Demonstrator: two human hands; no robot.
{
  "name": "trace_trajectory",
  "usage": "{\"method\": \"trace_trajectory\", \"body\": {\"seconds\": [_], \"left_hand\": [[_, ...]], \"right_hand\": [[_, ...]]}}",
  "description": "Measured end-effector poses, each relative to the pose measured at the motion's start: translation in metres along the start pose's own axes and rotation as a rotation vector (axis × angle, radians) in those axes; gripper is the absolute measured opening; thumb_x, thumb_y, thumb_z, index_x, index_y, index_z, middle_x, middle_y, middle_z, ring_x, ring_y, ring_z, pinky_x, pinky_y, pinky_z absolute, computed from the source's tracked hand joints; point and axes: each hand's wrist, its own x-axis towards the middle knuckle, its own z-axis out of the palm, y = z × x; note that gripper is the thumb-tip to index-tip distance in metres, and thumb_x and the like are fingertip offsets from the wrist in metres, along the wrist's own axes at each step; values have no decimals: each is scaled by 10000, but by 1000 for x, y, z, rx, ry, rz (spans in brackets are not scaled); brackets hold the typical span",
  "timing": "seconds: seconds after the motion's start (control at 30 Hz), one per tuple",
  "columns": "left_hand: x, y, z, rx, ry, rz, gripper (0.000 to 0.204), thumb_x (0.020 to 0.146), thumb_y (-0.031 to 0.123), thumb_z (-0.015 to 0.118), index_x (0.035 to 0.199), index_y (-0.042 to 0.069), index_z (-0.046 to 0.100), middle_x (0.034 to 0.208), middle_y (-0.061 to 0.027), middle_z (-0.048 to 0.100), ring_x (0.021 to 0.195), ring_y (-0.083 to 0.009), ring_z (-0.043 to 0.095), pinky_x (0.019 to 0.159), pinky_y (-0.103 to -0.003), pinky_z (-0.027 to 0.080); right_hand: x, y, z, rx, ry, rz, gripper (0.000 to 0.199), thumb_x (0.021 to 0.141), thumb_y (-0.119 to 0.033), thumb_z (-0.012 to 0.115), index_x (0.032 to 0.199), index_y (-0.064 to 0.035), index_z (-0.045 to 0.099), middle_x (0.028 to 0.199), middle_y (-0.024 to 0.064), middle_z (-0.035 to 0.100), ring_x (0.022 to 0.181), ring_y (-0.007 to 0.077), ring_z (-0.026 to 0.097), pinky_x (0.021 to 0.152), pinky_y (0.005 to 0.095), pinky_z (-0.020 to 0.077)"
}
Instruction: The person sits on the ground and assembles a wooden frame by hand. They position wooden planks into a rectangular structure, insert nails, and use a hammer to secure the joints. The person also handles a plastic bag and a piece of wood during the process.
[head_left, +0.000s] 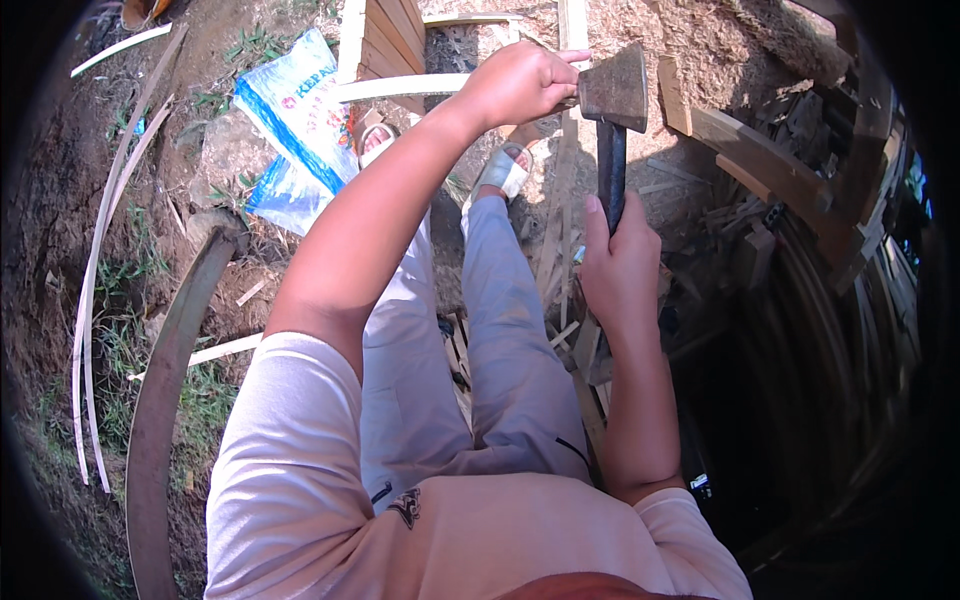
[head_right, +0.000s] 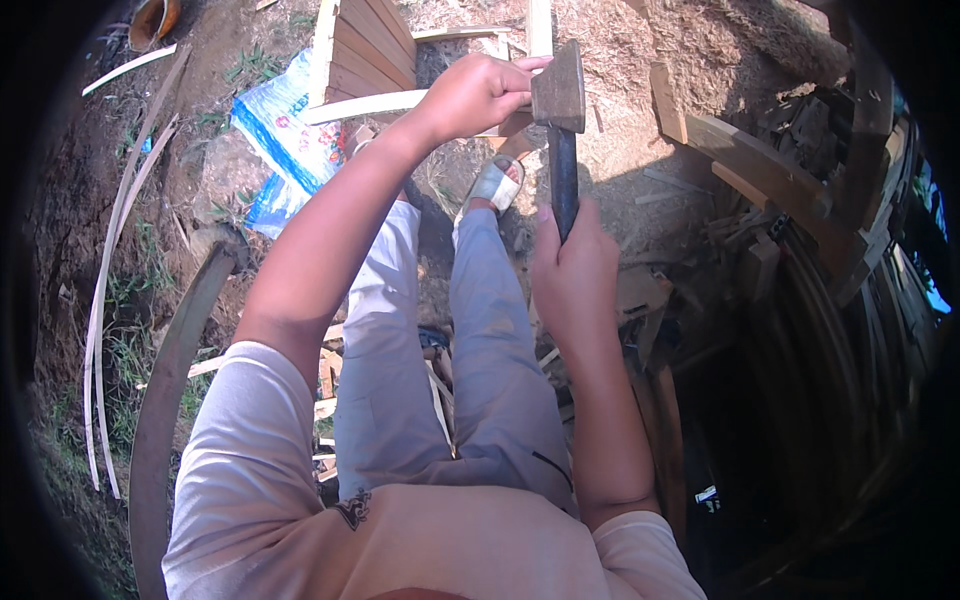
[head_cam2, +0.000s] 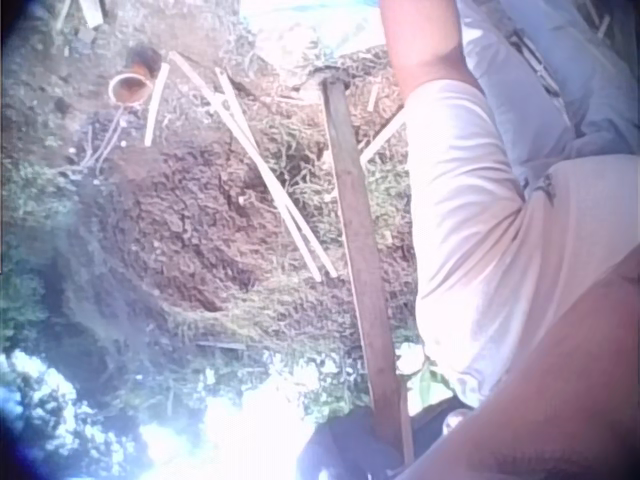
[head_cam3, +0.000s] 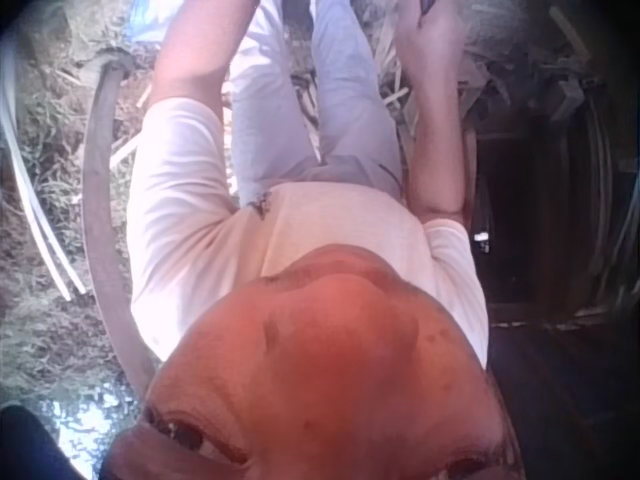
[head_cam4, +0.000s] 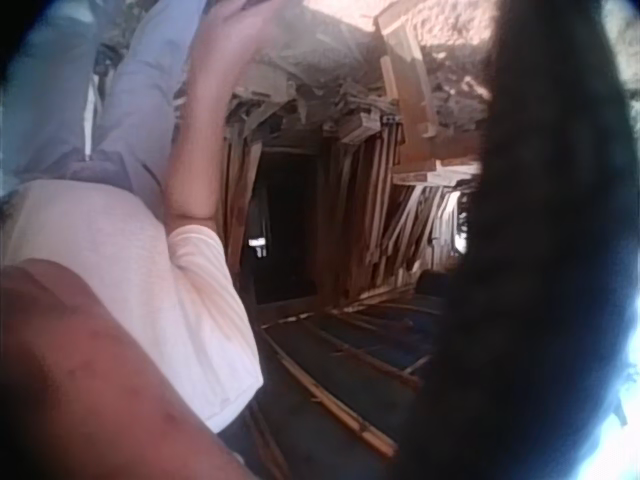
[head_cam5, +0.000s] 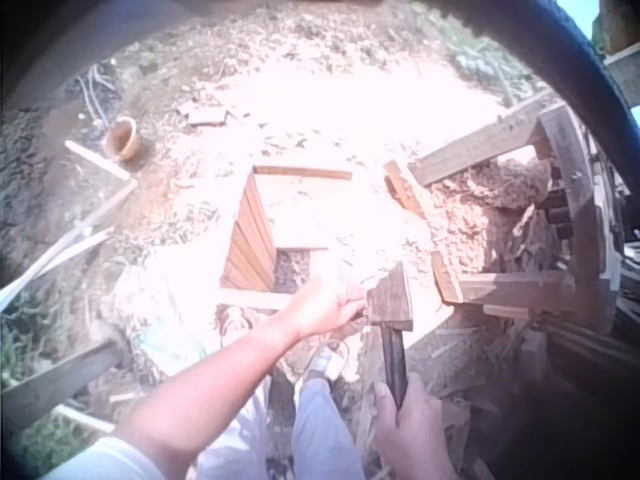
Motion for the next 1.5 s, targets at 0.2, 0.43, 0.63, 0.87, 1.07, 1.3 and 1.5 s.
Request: {"method": "trace_trajectory", "body": {"seconds": [0.2, 0.43, 0.63, 0.87, 1.07, 1.3, 1.5], "left_hand": [[0, -14, 13, -133, 165, 225, 130, 968, 141, 733, 1001, 103, 852, 1142, -55, 809, 1294, -223, 699, 918, -394, 622], [-3, -12, 11, -117, 202, 212, 132, 946, 117, 724, 968, 112, 854, 1115, -63, 810, 1245, -223, 726, 920, -415, 626], [1, -15, 14, -121, 213, 249, 128, 952, 130, 723, 968, 121, 850, 1133, -61, 809, 1226, -223, 734, 887, -433, 625], [1, -21, 21, 15, 318, 328, 107, 934, 210, 762, 963, 151, 846, 1138, -48, 814, 974, -279, 791, 806, -449, 634], [-2, -12, 11, 207, 70, 148, 111, 955, 155, 725, 984, 117, 826, 1151, -4, 817, 1224, -211, 735, 848, -446, 633], [-1, -12, 21, 78, 317, 242, 133, 949, 201, 728, 1002, 196, 849, 1176, -15, 812, 990, -263, 791, 755, -419, 632], [0, -12, 16, 200, 151, 188, 144, 966, 268, 737, 1006, 192, 853, 1181, 6, 815, 987, -258, 789, 800, -432, 640]], "right_hand": [[-16, -7, -4, 102, 153, -86, 327, 1099, -237, 605, 1194, 76, 601, 884, 271, 721, 858, 499, 723, 745, 516, 546], [-14, -20, -15, 106, 43, 7, 314, 1101, -222, 603, 1180, 81, 604, 887, 283, 718, 837, 477, 728, 745, 503, 547], [-4, -14, -4, -18, 132, -85, 293, 1105, -208, 595, 1164, 79, 598, 882, 283, 716, 823, 485, 725, 727, 503, 545], [-18, -43, -26, 76, 88, -26, 294, 1105, -215, 600, 1157, 74, 594, 827, 249, 699, 763, 419, 736, 713, 485, 550], [10, -9, 0, -113, 19, 1, 291, 1108, -215, 587, 1159, 72, 591, 865, 273, 715, 805, 486, 723, 729, 521, 544], [-13, -37, -15, 133, 183, -58, 318, 1108, -229, 587, 1165, 85, 588, 900, 296, 715, 806, 455, 740, 731, 511, 553], [9, 0, 1, -24, 53, -28, 306, 1108, -227, 588, 1148, 77, 583, 819, 246, 694, 759, 395, 743, 695, 483, 546]]}}
